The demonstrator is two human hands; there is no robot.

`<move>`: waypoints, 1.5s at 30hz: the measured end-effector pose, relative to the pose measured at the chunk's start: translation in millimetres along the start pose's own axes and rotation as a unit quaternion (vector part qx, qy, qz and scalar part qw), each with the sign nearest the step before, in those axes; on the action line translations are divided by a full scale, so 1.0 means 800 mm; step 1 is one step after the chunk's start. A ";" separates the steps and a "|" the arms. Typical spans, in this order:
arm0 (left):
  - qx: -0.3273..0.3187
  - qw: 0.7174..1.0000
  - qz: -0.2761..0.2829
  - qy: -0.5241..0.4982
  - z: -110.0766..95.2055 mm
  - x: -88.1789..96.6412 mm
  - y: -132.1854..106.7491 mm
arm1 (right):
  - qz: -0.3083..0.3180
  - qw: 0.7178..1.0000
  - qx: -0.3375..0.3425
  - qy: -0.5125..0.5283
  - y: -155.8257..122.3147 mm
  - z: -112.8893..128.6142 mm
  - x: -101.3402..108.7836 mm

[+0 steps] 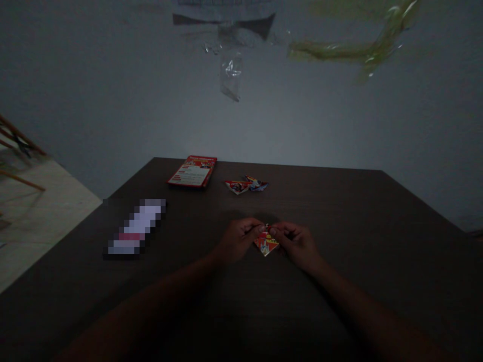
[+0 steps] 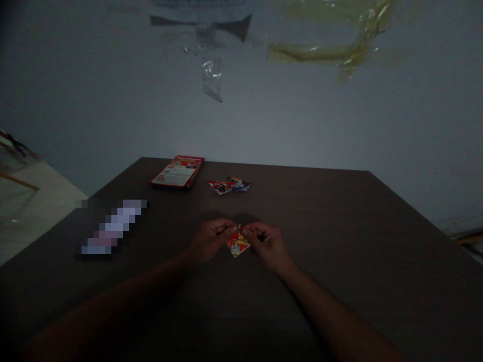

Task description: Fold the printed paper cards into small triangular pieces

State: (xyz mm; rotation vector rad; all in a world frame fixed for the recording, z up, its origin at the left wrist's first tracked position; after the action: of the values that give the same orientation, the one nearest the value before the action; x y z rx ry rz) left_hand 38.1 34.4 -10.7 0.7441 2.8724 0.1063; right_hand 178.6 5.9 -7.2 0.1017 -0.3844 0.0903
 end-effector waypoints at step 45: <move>0.040 0.999 -0.028 0.007 0.004 0.007 0.003 | 0.017 0.999 0.006 0.028 0.002 -0.012 -0.002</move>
State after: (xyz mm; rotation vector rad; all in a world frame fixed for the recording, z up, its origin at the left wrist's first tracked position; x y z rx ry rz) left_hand 35.1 39.2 -14.5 0.6800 2.9225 -0.0118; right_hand 180.3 8.8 -17.0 0.1035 -0.3301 0.1295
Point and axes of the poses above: each hand's wrist, its own y-axis towards the middle knuckle, its own x-axis out of the back of the hand, z = x × y, the point moved 6 cm from there along y, towards the middle knuckle, and after that the axes turned 14 degrees about -y, right-handed, at the moved point
